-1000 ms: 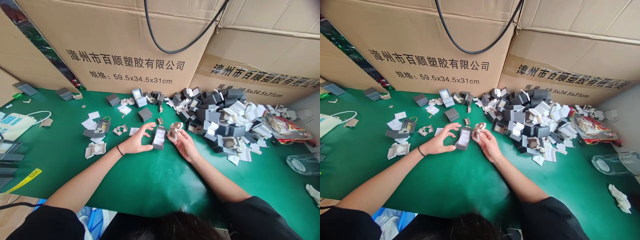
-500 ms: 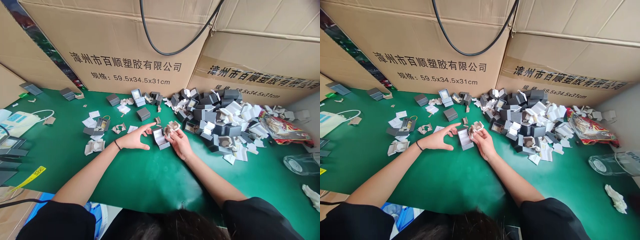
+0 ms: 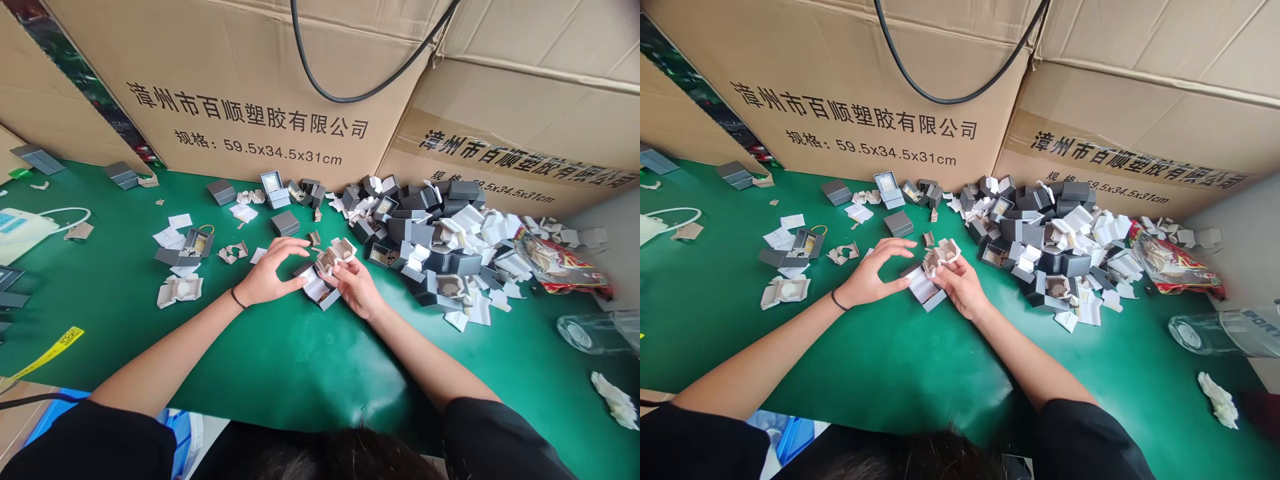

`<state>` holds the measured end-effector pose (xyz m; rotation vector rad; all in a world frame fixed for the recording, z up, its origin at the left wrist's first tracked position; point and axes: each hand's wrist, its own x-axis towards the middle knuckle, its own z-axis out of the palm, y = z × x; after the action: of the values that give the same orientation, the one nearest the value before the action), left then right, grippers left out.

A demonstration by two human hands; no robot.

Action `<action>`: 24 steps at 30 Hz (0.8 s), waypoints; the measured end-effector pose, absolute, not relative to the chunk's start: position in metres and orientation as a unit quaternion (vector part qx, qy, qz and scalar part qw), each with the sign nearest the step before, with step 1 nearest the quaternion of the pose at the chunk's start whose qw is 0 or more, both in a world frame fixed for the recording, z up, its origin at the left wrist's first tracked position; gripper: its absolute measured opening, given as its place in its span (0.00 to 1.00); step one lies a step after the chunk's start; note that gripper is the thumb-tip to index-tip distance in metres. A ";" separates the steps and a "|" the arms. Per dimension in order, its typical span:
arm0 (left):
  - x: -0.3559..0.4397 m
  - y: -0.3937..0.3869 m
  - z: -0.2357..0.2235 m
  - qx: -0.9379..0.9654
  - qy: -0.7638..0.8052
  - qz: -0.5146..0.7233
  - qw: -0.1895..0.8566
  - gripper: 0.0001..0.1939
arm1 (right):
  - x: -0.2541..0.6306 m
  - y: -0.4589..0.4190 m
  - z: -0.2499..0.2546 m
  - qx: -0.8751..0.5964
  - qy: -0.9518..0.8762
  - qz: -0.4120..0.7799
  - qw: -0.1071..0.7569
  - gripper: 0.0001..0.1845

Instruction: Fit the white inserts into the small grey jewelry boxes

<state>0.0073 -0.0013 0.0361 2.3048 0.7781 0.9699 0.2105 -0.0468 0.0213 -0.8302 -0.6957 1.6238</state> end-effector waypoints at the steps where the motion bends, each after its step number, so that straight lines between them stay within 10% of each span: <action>1: 0.011 -0.004 0.037 0.852 0.292 0.382 0.207 0.16 | 0.210 -0.045 0.025 -0.348 -0.300 0.694 0.555 0.23; 12: 0.025 -0.016 0.043 0.820 0.309 0.480 -0.037 0.02 | 0.196 -0.042 0.031 -0.291 -0.344 0.732 0.511 0.20; 24: 0.022 -0.010 0.042 0.847 0.297 0.438 -0.052 0.04 | 0.196 -0.041 0.024 -0.312 -0.327 0.725 0.519 0.18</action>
<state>0.0217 -0.0102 0.0420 2.7538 0.9642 1.4230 0.1957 -0.0412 0.0239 -0.7480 -0.7853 1.7394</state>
